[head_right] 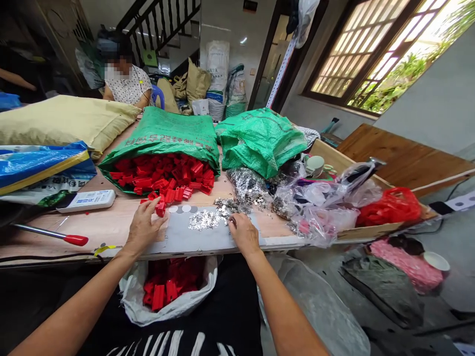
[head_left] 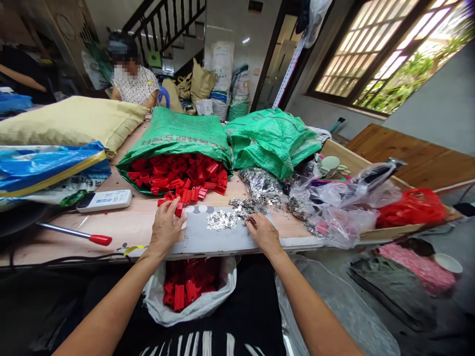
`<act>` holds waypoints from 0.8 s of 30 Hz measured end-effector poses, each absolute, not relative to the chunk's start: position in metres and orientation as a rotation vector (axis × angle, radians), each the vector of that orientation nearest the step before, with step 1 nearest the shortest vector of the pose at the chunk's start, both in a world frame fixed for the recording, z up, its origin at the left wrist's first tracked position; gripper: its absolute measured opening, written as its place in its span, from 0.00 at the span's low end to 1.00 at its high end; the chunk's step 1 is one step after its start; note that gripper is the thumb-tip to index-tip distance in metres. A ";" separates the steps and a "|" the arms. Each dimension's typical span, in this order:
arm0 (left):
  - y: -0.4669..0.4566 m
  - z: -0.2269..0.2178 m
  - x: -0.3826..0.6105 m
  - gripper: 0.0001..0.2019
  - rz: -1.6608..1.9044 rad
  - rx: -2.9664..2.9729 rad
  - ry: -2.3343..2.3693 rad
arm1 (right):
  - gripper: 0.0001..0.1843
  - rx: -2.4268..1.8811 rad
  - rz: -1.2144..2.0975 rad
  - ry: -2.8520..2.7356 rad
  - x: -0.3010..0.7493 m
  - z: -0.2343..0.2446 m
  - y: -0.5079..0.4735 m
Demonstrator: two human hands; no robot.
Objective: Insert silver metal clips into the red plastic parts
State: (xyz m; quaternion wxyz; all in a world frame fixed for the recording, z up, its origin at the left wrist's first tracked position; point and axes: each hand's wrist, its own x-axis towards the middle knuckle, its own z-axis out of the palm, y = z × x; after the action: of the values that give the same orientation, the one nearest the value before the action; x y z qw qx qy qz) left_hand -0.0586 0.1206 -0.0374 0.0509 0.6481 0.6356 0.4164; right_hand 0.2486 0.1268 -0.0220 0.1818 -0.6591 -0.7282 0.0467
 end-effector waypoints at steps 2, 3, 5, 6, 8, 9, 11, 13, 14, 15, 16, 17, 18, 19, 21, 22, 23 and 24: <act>0.125 -0.038 -0.058 0.19 1.243 1.969 1.917 | 0.07 -1.825 0.167 -2.023 0.248 -0.020 0.123; 0.127 -0.038 -0.058 0.17 1.236 1.961 1.900 | 0.07 -1.814 0.196 -1.997 0.248 -0.019 0.121; 0.127 -0.038 -0.060 0.15 1.241 1.942 1.869 | 0.07 -1.777 0.288 -1.943 0.248 -0.016 0.117; 0.125 -0.038 -0.060 0.14 1.248 1.938 1.866 | 0.07 -1.743 0.348 -1.920 0.247 -0.015 0.116; 0.119 -0.037 -0.060 0.15 1.279 1.888 1.838 | 0.07 -1.640 0.484 -1.887 0.244 -0.013 0.112; 0.114 -0.036 -0.059 0.15 1.316 1.825 1.781 | 0.07 -1.578 0.553 -1.874 0.242 -0.012 0.109; 0.102 -0.032 -0.053 0.18 1.413 1.625 1.577 | 0.09 -1.464 0.679 -1.854 0.234 -0.009 0.104; 0.087 -0.027 -0.046 0.22 1.482 1.437 1.352 | 0.09 -1.362 0.781 -1.837 0.222 -0.004 0.097; 0.079 -0.024 -0.042 0.23 1.494 1.384 1.297 | 0.09 -1.317 0.821 -1.830 0.215 -0.001 0.093; 0.072 -0.022 -0.038 0.25 1.482 1.364 1.269 | 0.09 -1.271 0.853 -1.819 0.207 0.002 0.089; 0.065 -0.019 -0.035 0.25 1.472 1.366 1.262 | 0.09 -1.229 0.879 -1.817 0.199 0.006 0.085; 0.058 -0.016 -0.033 0.24 1.464 1.389 1.254 | 0.08 -1.199 0.892 -1.817 0.192 0.010 0.080; 0.052 -0.013 -0.031 0.22 1.462 1.413 1.249 | 0.08 -1.175 0.902 -1.821 0.184 0.014 0.076; 0.047 -0.010 -0.029 0.21 1.466 1.432 1.240 | 0.08 -1.161 0.906 -1.819 0.178 0.017 0.072; 0.038 -0.003 -0.026 0.20 1.460 1.408 1.203 | 0.08 -1.136 0.910 -1.816 0.169 0.024 0.065; 0.035 0.001 -0.025 0.21 1.438 1.351 1.173 | 0.08 -1.123 0.908 -1.813 0.165 0.027 0.062; 0.032 0.004 -0.023 0.21 1.399 1.257 1.129 | 0.08 -1.108 0.903 -1.811 0.163 0.030 0.059; 0.029 0.008 -0.021 0.21 1.350 1.138 1.070 | 0.07 -1.092 0.895 -1.809 0.161 0.032 0.057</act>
State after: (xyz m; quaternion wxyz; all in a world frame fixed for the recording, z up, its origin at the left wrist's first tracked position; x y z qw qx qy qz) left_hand -0.0213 0.0291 0.0078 0.5130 0.4730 0.4450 0.5613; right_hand 0.1609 0.0572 0.0317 0.4109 -0.4339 -0.7187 0.3554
